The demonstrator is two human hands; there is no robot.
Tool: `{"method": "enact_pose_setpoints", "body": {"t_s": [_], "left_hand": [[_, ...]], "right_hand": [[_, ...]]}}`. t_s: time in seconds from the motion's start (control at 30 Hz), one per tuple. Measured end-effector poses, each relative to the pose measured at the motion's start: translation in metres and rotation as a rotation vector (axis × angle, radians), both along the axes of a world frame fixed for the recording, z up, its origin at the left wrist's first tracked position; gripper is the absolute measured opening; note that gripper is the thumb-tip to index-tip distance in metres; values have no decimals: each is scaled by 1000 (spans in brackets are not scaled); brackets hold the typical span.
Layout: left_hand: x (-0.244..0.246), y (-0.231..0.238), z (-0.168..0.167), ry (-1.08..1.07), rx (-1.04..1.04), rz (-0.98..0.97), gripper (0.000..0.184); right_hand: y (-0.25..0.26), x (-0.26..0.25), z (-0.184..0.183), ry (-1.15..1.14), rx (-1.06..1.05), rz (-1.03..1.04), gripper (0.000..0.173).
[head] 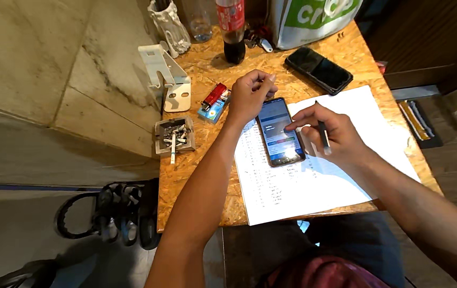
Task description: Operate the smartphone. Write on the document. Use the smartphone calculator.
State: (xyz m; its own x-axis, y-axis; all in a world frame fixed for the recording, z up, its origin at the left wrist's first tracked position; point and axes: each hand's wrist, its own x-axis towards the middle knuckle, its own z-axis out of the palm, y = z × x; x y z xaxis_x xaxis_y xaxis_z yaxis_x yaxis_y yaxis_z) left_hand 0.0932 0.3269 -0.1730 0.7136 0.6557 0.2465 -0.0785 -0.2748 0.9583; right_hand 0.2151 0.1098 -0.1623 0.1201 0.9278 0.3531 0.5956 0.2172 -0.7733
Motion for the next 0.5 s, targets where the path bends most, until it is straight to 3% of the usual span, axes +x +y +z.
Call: {"method": "enact_pose_setpoints", "body": {"t_s": [0.5], "left_hand": [[0, 0, -1, -17, -10, -13, 19]], "right_hand": [[0, 1, -2, -31, 35, 30, 26]]}}
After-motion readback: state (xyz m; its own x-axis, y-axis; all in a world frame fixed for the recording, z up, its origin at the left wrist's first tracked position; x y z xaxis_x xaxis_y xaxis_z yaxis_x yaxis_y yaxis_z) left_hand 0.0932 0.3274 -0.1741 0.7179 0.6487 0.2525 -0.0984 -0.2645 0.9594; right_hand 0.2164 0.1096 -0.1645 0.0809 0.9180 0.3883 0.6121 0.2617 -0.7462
